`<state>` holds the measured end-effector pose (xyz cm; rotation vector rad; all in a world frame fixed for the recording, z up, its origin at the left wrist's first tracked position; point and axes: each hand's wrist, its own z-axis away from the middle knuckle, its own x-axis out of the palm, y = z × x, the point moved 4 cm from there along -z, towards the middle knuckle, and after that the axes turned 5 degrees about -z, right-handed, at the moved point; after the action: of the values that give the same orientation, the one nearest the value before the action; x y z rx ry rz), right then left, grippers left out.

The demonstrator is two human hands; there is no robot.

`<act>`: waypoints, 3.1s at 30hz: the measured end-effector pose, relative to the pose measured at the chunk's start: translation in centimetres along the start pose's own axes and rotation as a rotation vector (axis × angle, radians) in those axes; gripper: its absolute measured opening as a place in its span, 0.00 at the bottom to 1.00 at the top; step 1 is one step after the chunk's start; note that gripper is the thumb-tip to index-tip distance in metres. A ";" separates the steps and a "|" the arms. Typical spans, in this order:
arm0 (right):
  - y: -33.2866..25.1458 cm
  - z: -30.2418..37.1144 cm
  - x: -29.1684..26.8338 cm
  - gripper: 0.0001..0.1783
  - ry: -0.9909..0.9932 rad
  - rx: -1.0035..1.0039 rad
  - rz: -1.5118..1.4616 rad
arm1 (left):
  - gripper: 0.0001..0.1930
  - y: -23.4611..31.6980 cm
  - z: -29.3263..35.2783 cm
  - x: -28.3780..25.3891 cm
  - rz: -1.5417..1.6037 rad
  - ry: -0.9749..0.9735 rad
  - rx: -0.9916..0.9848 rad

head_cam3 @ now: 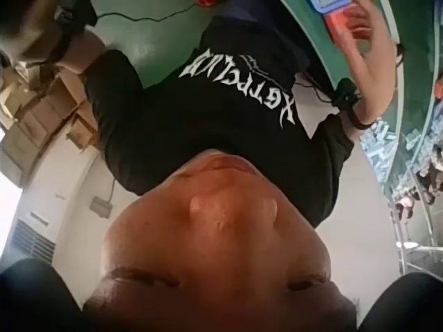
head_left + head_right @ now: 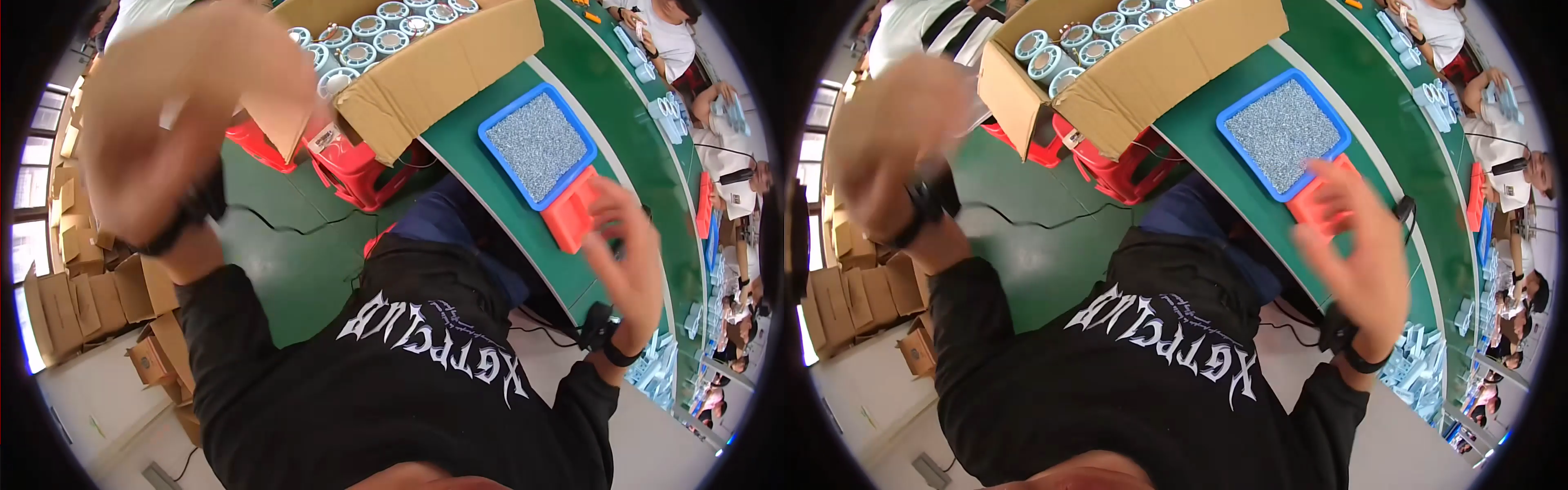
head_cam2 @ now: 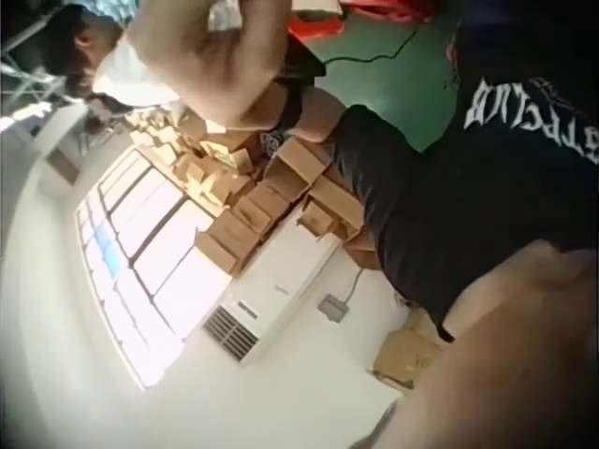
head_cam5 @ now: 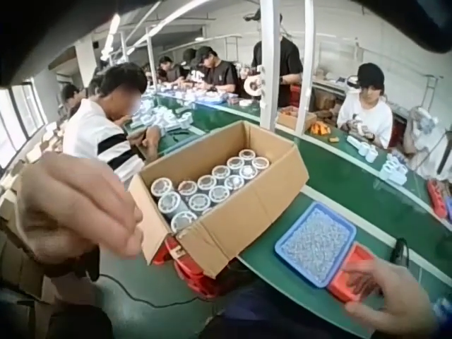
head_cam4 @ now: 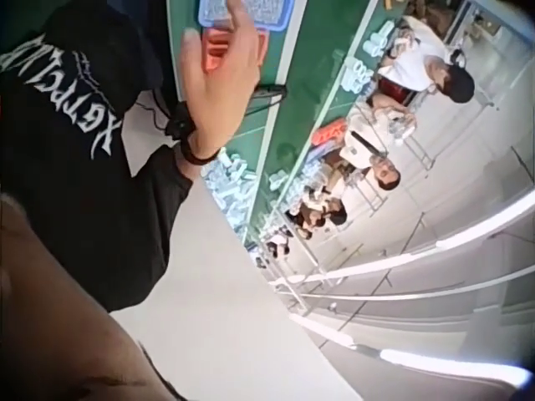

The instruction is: The person places batteries into a holder, fits a plastic casing over them, and secures the assembly by picking up screws from a tray and driving them into the casing with a power screwdriver.

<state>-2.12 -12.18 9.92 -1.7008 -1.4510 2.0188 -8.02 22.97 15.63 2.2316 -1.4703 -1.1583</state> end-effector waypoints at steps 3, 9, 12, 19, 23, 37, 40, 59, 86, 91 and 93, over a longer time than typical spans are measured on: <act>-4.6 -3.3 5.4 0.26 -0.292 -0.076 0.004 | 0.23 -6.6 -6.2 -2.3 -0.678 -0.661 -0.354; -4.9 -13.1 10.3 0.25 0.034 -0.376 0.286 | 0.30 -21.0 -4.5 4.4 -0.629 -1.117 -0.235; -2.6 -16.2 12.9 0.28 0.125 -0.535 0.435 | 0.36 -19.3 -3.8 7.1 -0.813 -1.241 -0.353; -0.6 -18.2 16.0 0.34 0.094 -0.461 0.421 | 0.38 -19.5 -3.3 7.6 -0.744 -1.343 -0.365; 0.2 -18.0 15.7 0.36 0.121 -0.460 0.420 | 0.40 -19.5 -2.7 7.5 -0.729 -1.192 -0.341; 0.6 -18.3 16.3 0.35 0.215 -0.516 0.349 | 0.37 -25.1 -0.3 6.3 -0.668 -1.154 -0.026; 1.0 -18.2 16.2 0.35 0.228 -0.509 0.340 | 0.38 -25.2 -1.1 7.0 -0.653 -1.196 -0.014; -0.3 -4.5 1.4 0.35 0.282 -0.604 -1.019 | 0.28 -5.5 -4.0 10.0 0.027 -0.722 -0.032; 21.2 8.8 -3.7 0.36 0.701 0.376 -0.278 | 0.24 -6.1 -5.0 40.1 0.595 -0.557 -0.169; 20.7 4.3 -2.6 0.32 0.412 0.314 0.072 | 0.20 -9.5 -4.9 40.6 1.013 -0.632 -0.769; 21.1 3.5 -2.4 0.31 0.398 0.280 0.068 | 0.19 -10.6 -4.7 41.4 1.018 -0.713 -0.846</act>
<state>5.54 -26.85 -3.91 -1.9033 -0.9490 1.6839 10.12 -8.42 -7.45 0.3858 -1.5289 -1.7102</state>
